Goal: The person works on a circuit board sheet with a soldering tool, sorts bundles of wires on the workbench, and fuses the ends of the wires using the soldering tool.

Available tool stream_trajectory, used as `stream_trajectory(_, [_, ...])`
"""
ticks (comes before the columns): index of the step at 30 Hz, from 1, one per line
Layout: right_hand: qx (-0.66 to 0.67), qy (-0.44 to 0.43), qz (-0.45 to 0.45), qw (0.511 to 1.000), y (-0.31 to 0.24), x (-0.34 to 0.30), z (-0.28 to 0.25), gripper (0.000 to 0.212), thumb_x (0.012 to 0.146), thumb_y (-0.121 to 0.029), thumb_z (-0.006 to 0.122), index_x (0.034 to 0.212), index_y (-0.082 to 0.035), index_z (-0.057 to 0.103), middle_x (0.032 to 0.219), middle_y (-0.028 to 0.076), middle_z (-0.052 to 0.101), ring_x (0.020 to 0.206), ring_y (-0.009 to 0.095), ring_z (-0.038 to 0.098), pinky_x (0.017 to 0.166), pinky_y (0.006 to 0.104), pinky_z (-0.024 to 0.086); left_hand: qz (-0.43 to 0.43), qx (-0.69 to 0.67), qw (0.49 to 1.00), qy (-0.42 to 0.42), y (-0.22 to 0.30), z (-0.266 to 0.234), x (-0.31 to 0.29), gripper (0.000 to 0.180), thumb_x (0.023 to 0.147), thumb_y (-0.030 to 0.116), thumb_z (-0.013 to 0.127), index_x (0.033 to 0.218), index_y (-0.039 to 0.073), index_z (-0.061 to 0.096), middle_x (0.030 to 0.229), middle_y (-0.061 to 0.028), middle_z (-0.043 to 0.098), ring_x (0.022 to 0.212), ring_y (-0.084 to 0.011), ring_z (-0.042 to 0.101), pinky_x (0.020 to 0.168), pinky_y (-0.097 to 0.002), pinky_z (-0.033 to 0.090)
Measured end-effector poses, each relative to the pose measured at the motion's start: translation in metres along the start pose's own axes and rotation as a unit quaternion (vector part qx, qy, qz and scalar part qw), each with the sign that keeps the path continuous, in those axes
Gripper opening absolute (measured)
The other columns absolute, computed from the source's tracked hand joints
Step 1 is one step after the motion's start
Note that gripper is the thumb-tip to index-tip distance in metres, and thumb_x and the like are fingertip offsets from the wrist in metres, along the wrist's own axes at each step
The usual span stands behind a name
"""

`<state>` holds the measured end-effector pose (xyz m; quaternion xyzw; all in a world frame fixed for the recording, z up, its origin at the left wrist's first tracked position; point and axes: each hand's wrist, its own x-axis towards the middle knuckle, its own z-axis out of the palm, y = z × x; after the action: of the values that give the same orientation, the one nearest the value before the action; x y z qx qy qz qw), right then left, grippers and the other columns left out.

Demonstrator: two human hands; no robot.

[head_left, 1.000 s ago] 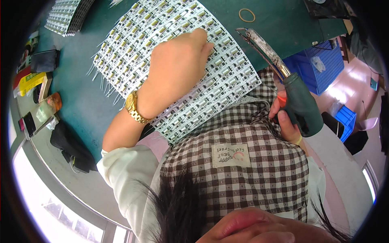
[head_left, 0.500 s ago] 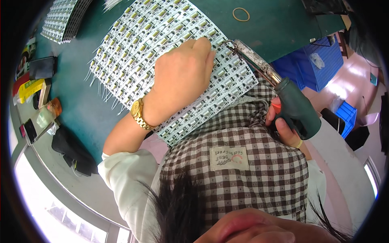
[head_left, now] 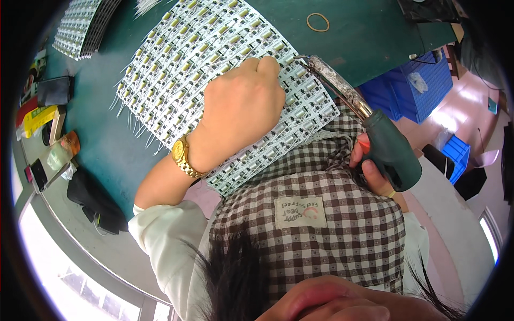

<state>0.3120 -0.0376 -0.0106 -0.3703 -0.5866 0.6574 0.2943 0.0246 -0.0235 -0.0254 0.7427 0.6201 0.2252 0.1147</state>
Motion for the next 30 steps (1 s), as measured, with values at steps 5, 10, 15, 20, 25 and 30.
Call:
stream_trajectory(5, [-0.009, -0.008, 0.021, 1.0, -0.001, -0.006, -0.004, 0.021, 0.085, -0.006, 0.065, 0.104, 0.0, 0.059, 0.088, 0.007, 0.061, 0.077, 0.015, 0.058, 0.068, 0.0275, 0.047, 0.015, 0.023, 0.999, -0.018, -0.001, -0.002, 0.0, 0.007, 0.077, 0.005, 0.056, 0.078, 0.002, 0.049, 0.069, -0.0134, 0.056, 0.056, -0.0273, 0.06, 0.046, -0.0366, 0.047])
stream_trajectory(10, [-0.08, -0.009, 0.047, 0.996, 0.001, -0.011, -0.008, 0.025, 0.085, -0.004, 0.067, 0.109, -0.001, 0.062, 0.098, 0.007, 0.065, 0.088, 0.019, 0.062, 0.078, 0.0304, 0.049, -0.028, 0.024, 0.998, -0.053, 0.003, -0.004, -0.002, 0.006, 0.086, 0.007, 0.056, 0.085, 0.004, 0.051, 0.074, -0.0137, 0.056, 0.06, -0.0329, 0.059, 0.051, -0.0413, 0.047])
stream_trajectory(15, [-0.107, -0.022, 0.044, 0.993, -0.003, -0.006, -0.008, 0.022, 0.084, -0.005, 0.067, 0.106, -0.002, 0.064, 0.096, 0.007, 0.065, 0.086, 0.02, 0.062, 0.077, 0.0313, 0.049, -0.035, 0.031, 0.997, -0.062, 0.006, -0.004, -0.001, 0.007, 0.087, 0.007, 0.055, 0.084, 0.003, 0.05, 0.074, -0.0138, 0.056, 0.06, -0.0334, 0.059, 0.051, -0.0414, 0.047])
stream_trajectory(20, [-0.12, -0.014, 0.016, 0.993, 0.003, -0.007, -0.007, 0.019, 0.084, -0.006, 0.067, 0.103, -0.003, 0.066, 0.094, 0.007, 0.066, 0.086, 0.021, 0.062, 0.076, 0.0321, 0.05, -0.033, 0.036, 0.996, -0.077, 0.006, -0.005, 0.0, 0.006, 0.085, 0.006, 0.054, 0.084, 0.002, 0.049, 0.075, -0.0149, 0.056, 0.06, -0.0341, 0.059, 0.051, -0.0417, 0.047])
stream_trajectory(25, [-0.133, -0.011, -0.006, 0.991, 0.008, -0.01, -0.006, 0.029, 0.082, -0.007, 0.069, 0.11, -0.002, 0.063, 0.101, 0.009, 0.066, 0.09, 0.023, 0.064, 0.078, 0.0324, 0.051, -0.009, 0.054, 0.997, -0.057, 0.005, -0.004, 0.001, 0.007, 0.078, 0.005, 0.054, 0.081, 0.003, 0.049, 0.072, -0.0138, 0.056, 0.058, -0.0303, 0.06, 0.048, -0.0392, 0.047])
stream_trajectory(30, [-0.153, 0.016, 0.001, 0.988, 0.013, -0.009, -0.003, 0.039, 0.083, -0.02, 0.07, 0.111, 0.005, 0.057, 0.085, 0.012, 0.06, 0.073, 0.016, 0.056, 0.066, 0.0282, 0.045, 0.005, 0.068, 0.997, -0.043, 0.004, -0.002, 0.001, 0.008, 0.073, 0.004, 0.054, 0.079, 0.003, 0.049, 0.069, -0.0123, 0.056, 0.055, -0.0266, 0.06, 0.044, -0.0367, 0.047])
